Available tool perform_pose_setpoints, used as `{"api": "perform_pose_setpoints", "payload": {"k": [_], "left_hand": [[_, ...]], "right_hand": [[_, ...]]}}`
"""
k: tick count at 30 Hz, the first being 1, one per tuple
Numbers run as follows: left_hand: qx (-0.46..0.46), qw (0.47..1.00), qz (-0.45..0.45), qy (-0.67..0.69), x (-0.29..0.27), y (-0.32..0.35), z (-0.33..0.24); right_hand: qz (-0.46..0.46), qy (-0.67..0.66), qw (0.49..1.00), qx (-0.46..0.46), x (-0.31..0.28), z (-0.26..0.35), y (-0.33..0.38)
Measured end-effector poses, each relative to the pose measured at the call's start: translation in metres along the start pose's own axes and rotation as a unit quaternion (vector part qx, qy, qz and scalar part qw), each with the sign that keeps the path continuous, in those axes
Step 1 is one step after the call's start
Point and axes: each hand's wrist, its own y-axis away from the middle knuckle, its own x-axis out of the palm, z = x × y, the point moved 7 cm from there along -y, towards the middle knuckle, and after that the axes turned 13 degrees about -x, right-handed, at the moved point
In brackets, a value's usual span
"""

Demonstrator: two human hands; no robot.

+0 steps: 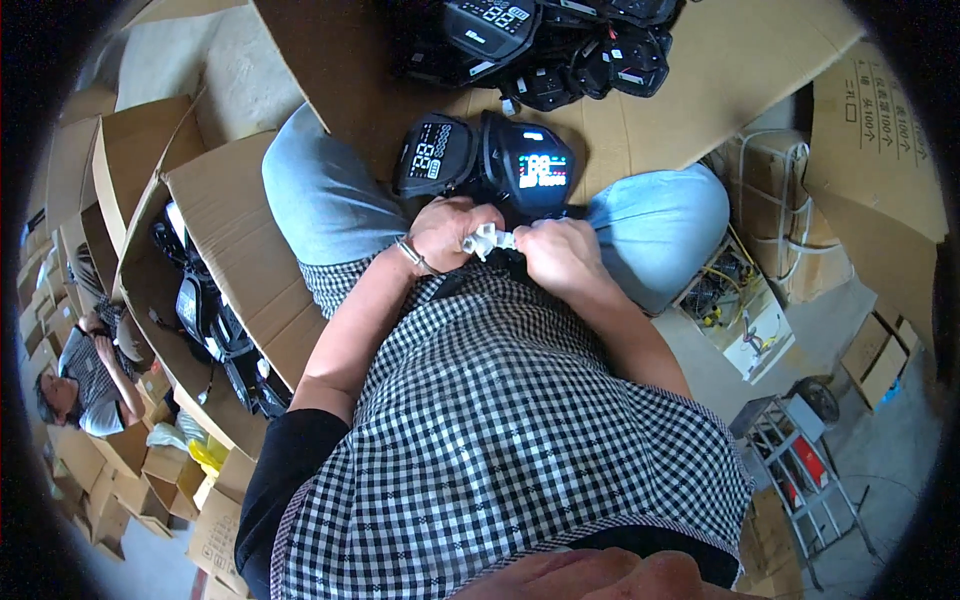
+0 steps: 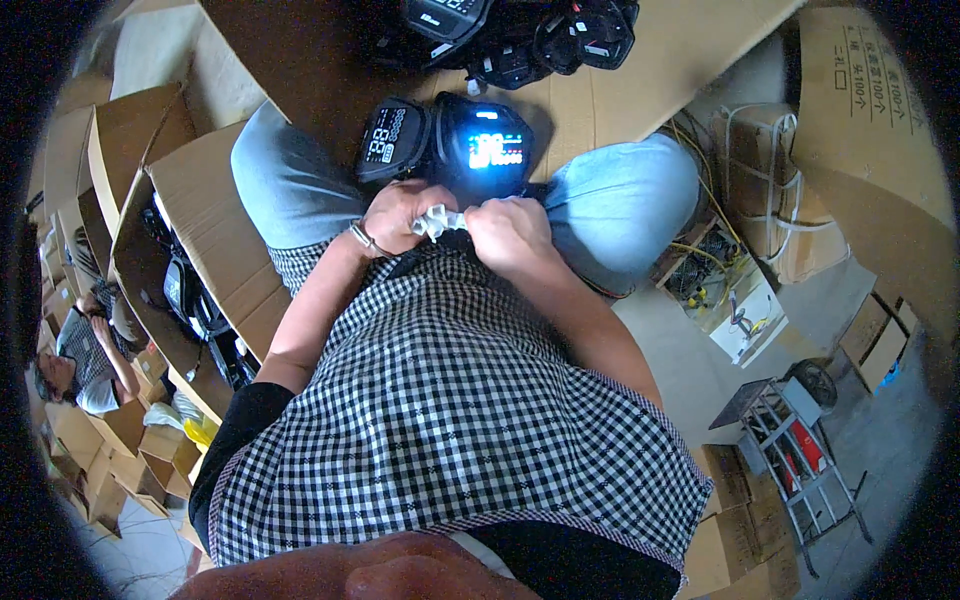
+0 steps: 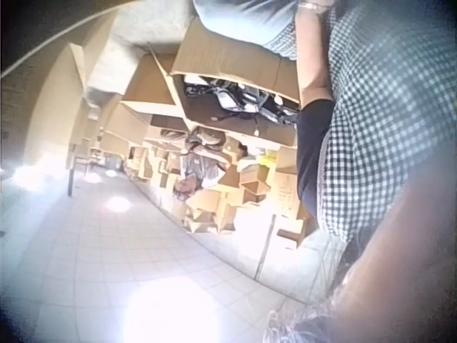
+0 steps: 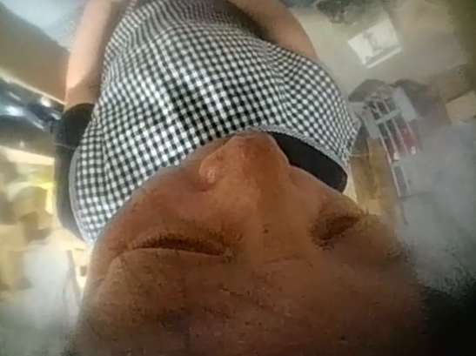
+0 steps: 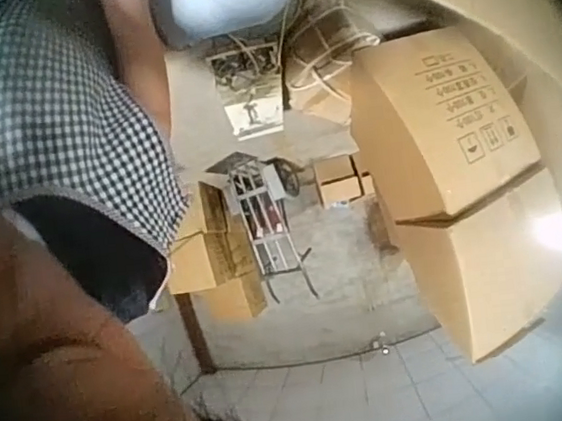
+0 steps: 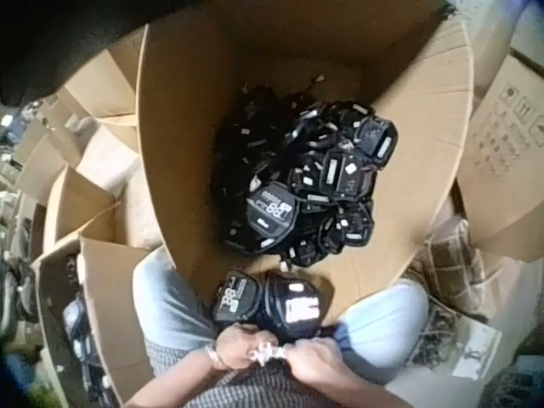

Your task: The person sorts electronic display modules by hand, taking them from cardboard boxes and inspecting them.

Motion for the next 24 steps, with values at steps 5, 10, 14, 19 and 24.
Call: {"api": "perform_pose_setpoints", "payload": {"k": [5, 10, 14, 19, 24], "left_hand": [[0.035, 0.998, -0.034, -0.033, -0.011, -0.004, -0.007], [-0.116, 0.835, -0.309, 0.439, -0.099, 0.018, 0.015], [0.077, 0.755, -0.487, 0.431, -0.218, 0.106, -0.008], [0.03, 0.559, -0.802, 0.209, -0.296, 0.288, 0.001], [-0.28, 0.571, -0.76, -0.133, -0.288, 0.378, 0.066]], "right_hand": [[-0.116, 0.021, 0.992, 0.034, -0.015, -0.002, 0.006], [-0.452, -0.103, 0.88, 0.1, -0.072, -0.032, 0.052], [-0.488, -0.113, 0.862, 0.082, -0.087, -0.051, 0.072], [-0.573, -0.069, 0.806, 0.133, -0.125, -0.067, 0.12], [-0.634, -0.03, 0.755, 0.163, -0.142, -0.079, 0.156]]}}
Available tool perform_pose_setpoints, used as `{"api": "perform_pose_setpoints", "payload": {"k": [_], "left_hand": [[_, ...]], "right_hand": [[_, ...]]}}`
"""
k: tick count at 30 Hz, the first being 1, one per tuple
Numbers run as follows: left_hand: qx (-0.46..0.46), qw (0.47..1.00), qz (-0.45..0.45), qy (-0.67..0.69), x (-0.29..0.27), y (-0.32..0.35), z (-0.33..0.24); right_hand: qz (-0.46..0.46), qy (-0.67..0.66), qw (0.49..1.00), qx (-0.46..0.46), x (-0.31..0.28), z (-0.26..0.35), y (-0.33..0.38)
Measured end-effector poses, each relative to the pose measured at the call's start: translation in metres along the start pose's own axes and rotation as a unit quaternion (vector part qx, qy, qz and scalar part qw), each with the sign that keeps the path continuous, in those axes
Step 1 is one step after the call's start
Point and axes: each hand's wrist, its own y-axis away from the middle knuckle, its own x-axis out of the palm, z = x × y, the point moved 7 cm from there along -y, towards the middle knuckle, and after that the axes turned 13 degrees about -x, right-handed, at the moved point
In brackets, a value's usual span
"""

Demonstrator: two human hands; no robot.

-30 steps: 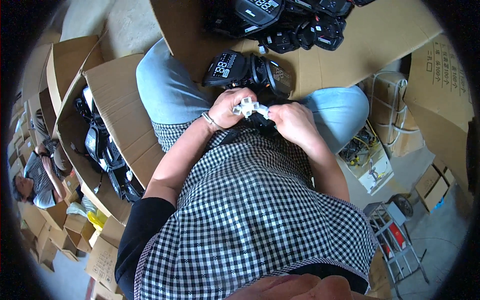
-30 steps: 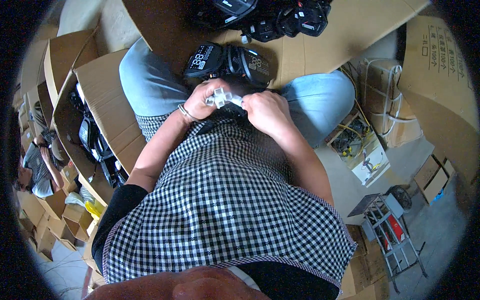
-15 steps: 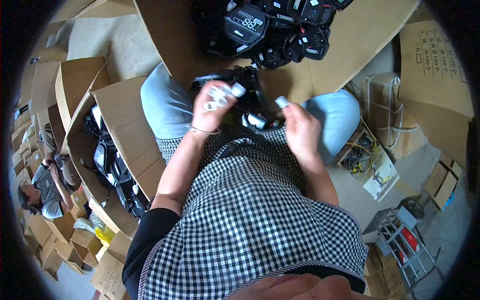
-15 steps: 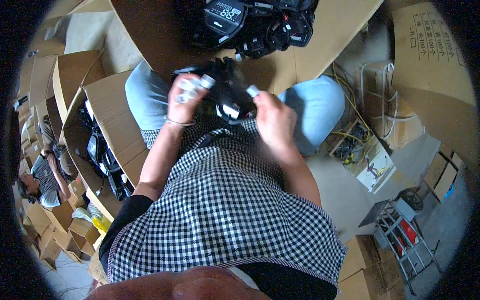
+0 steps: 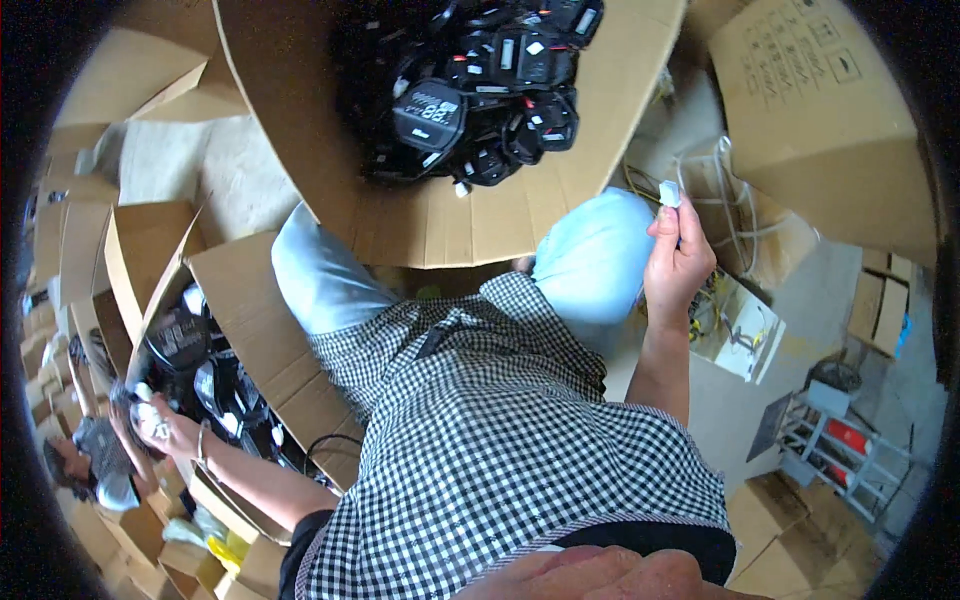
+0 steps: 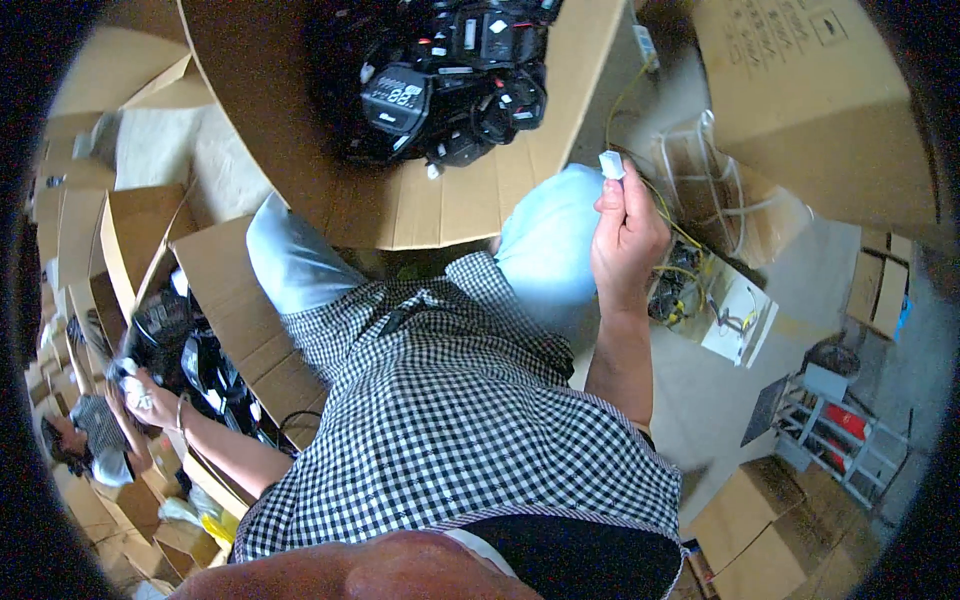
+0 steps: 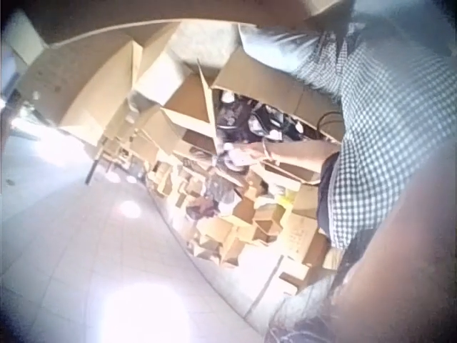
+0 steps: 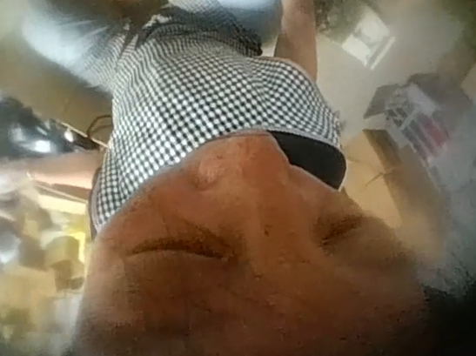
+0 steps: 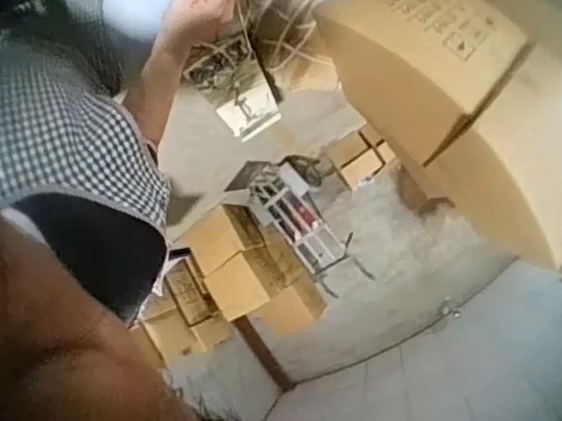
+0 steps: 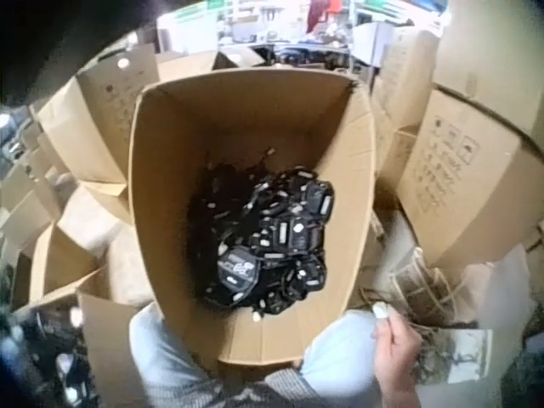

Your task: The person sorts electronic display modules by hand, taking them from cardboard boxes and inspecting them.

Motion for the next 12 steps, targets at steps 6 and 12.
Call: {"api": "perform_pose_setpoints", "payload": {"k": [6, 12], "left_hand": [[-0.052, 0.881, 0.26, -0.393, 0.066, 0.044, 0.101], [0.243, 0.861, 0.434, -0.108, 0.154, 0.144, -0.139]], "right_hand": [[0.015, -0.062, 0.997, -0.038, 0.007, 0.028, 0.004], [0.112, -0.137, 0.961, -0.211, 0.044, 0.099, 0.011]]}}
